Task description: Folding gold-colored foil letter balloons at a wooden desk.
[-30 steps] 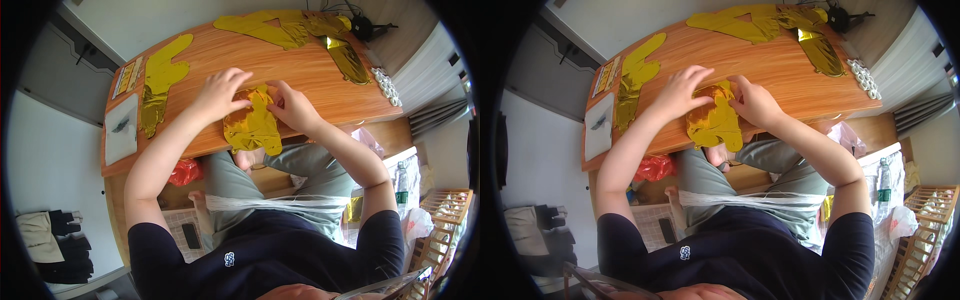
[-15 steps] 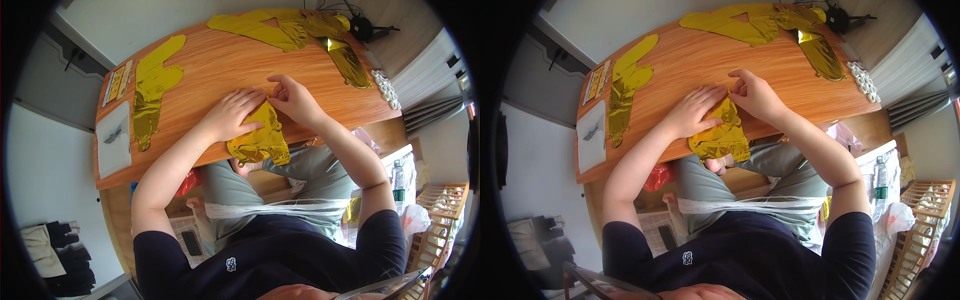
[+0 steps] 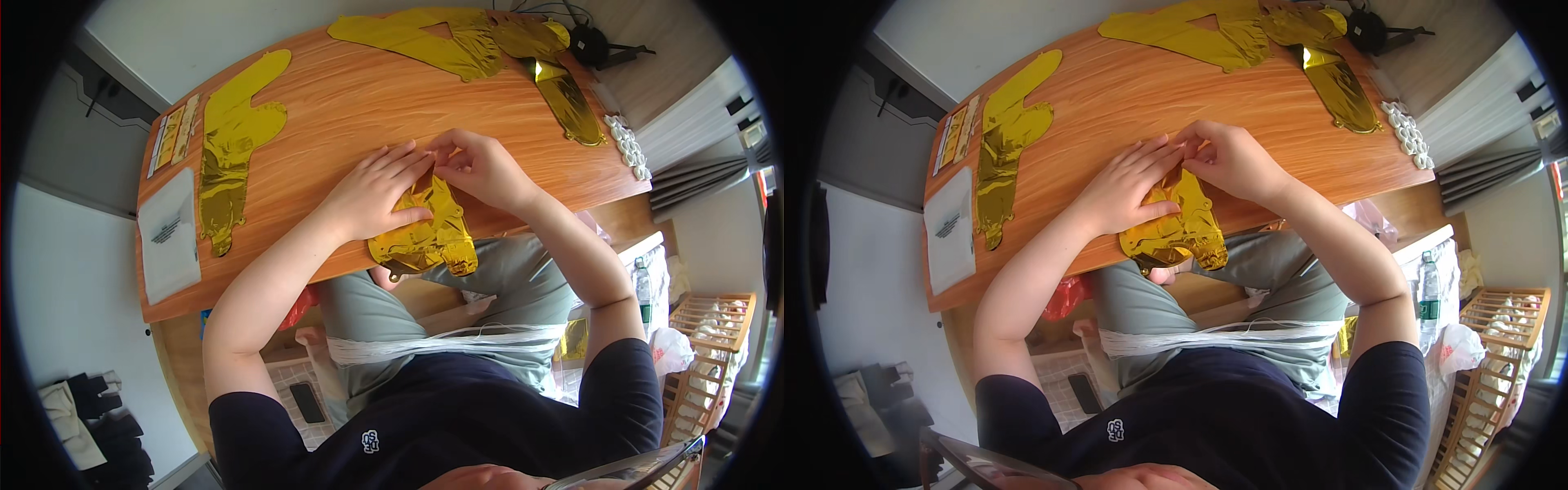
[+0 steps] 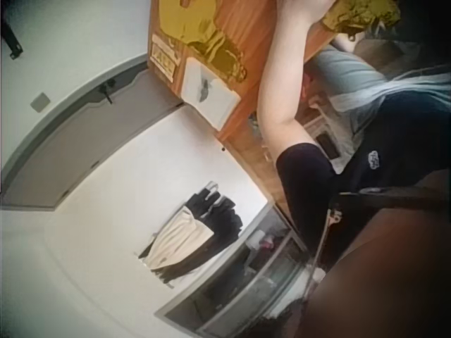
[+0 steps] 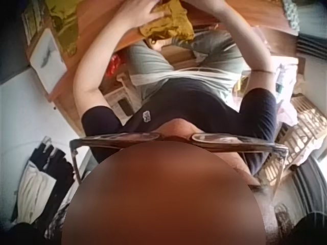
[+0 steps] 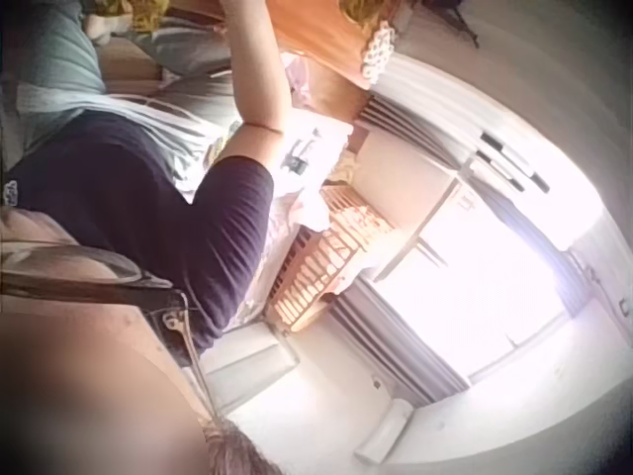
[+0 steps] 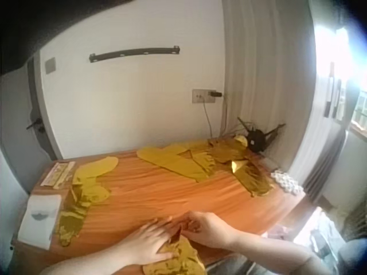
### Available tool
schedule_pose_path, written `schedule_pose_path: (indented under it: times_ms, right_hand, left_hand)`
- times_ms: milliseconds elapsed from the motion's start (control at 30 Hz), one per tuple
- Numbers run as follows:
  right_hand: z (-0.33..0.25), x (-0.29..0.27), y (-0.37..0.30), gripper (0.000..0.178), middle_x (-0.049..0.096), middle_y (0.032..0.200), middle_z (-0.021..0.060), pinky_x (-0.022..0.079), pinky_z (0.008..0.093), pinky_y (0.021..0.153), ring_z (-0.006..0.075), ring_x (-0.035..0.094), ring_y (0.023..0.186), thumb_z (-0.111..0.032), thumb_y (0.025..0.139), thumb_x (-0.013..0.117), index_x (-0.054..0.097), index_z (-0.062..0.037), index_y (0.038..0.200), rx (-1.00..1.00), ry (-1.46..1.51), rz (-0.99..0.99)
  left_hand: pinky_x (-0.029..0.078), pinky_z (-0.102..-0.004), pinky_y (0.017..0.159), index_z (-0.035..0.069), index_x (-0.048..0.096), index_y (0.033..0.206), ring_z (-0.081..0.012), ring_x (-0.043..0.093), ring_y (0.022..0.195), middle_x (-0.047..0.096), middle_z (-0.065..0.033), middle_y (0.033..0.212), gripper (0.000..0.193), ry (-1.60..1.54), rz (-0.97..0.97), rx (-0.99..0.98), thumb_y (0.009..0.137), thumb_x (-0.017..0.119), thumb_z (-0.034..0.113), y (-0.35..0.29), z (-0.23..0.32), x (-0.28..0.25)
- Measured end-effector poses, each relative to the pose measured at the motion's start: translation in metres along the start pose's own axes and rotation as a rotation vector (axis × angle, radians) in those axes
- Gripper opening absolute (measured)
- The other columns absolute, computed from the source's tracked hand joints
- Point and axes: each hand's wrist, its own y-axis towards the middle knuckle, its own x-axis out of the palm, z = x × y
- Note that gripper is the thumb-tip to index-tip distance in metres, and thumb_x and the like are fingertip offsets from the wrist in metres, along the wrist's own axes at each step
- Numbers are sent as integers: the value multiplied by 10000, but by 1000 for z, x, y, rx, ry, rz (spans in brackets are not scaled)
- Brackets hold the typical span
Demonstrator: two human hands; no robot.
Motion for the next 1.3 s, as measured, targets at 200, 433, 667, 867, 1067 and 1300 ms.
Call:
schedule_pose_path:
  times_ms: [200, 433, 667, 867, 1067, 1300]
  right_hand:
    - [20, -11, -2, 242, 713, 1034, 124, 587, 356, 835, 275, 728, 937, 11, 903, 665, 686, -6, 1143, -319, -113, -51]
    - [23, -18, 4, 265, 704, 1090, 96, 561, 407, 888, 300, 696, 1006, -118, 791, 694, 719, -42, 1043, -916, -755, -32]
    - [22, -17, 10, 251, 677, 1014, 89, 557, 408, 879, 290, 691, 971, -147, 794, 667, 667, -45, 1023, -917, -803, -59]
    - [22, -18, 12, 226, 669, 1017, 88, 556, 400, 868, 285, 684, 986, -148, 812, 657, 644, -55, 1018, -905, -750, -78]
    - [16, -16, 20, 150, 625, 922, 46, 544, 350, 802, 227, 654, 892, -168, 814, 653, 623, -91, 939, -1069, -918, -46]
    - [7, -13, 24, 144, 585, 866, 29, 534, 325, 762, 196, 638, 822, -189, 786, 668, 570, -111, 857, -1155, -1107, -18]
  left_hand:
    - [254, -492, 1249, 60, 403, 1554, -304, 335, 1529, 430, -131, 1611, 855, 3, 12, 23, 964, 552, 660, 0, -2, 0]
    - [256, -482, 1248, 64, 412, 1550, -287, 342, 1527, 435, -124, 1609, 857, -10, -7, 3, 961, 547, 671, 1, 0, -2]
    - [248, -490, 1251, 69, 416, 1549, -283, 334, 1531, 428, -112, 1616, 834, -17, -29, -5, 978, 520, 668, 2, 0, -3]
    - [245, -487, 1253, 75, 420, 1548, -277, 331, 1533, 419, -103, 1623, 826, -18, -32, 1, 979, 522, 665, 2, -1, -2]
    - [250, -484, 1250, 73, 433, 1538, -276, 345, 1523, 443, -104, 1605, 813, -33, -30, -4, 976, 544, 650, 4, 0, -5]
    - [253, -479, 1249, 73, 440, 1533, -270, 346, 1522, 455, -95, 1597, 807, -16, -20, -4, 977, 544, 648, 4, -2, -4]
